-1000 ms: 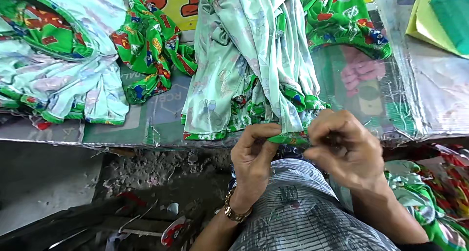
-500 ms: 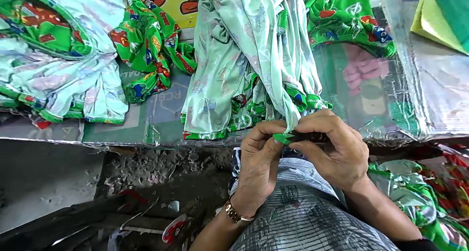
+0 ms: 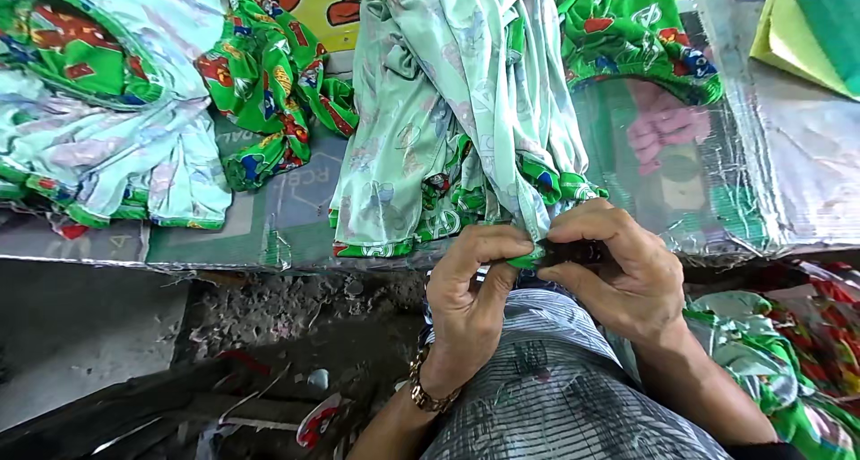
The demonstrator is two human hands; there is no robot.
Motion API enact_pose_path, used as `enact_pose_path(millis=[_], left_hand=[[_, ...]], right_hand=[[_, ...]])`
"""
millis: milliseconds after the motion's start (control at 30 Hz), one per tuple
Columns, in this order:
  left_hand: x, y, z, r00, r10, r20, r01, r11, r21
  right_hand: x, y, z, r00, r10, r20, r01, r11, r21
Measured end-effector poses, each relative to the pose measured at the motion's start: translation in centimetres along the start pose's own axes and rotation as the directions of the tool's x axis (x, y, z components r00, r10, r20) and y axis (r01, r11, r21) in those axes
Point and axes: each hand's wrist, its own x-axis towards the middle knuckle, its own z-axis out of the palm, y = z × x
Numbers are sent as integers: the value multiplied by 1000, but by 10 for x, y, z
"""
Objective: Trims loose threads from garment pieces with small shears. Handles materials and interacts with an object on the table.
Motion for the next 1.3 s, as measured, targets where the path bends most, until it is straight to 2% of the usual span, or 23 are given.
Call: enact_pose_path(millis=[367,567,633,733,833,900,967,1033,1167,1233,1300], left_hand=[[1,1,-2,999,37,-5,-36,998,58],[2,1,-3,996,94,15,-95,982,162],[2,0,-3,996,93,19,-94,984,152],[0,1,-2,1000,12,1,-12,1000,20],[-1,1,-1,985,-164,-44,147,954,-260],[0,1,-1,968,-242,-64,202,907,-370],[1,0,-4,968,-240,-77,200,917,-345],[3,0,-8,984,-167,-62,149,963,-225],[12,1,-17,998,-1,70,-1,1000,22],[14,3,-21,993,-31,114,37,998,-49],[14,5,-21,982,-132,133,154,973,-173]], right_hand=[[-1,0,1,999,-37,-24,36,999,-24],[-1,-1,3,994,-105,-32,99,983,-154],[0,-1,4,995,-85,-46,80,991,-106],[-1,5,4,998,-57,-40,56,998,-15],[-4,10,9,994,-108,-17,100,965,-241],[-5,13,12,985,-170,-20,153,926,-344],[-5,12,9,985,-169,-21,155,944,-293],[-3,10,4,993,-117,5,116,982,-152],[1,8,-5,994,88,72,-101,974,202],[2,9,-7,983,171,61,-181,936,303],[3,10,-10,977,210,47,-215,943,254]])
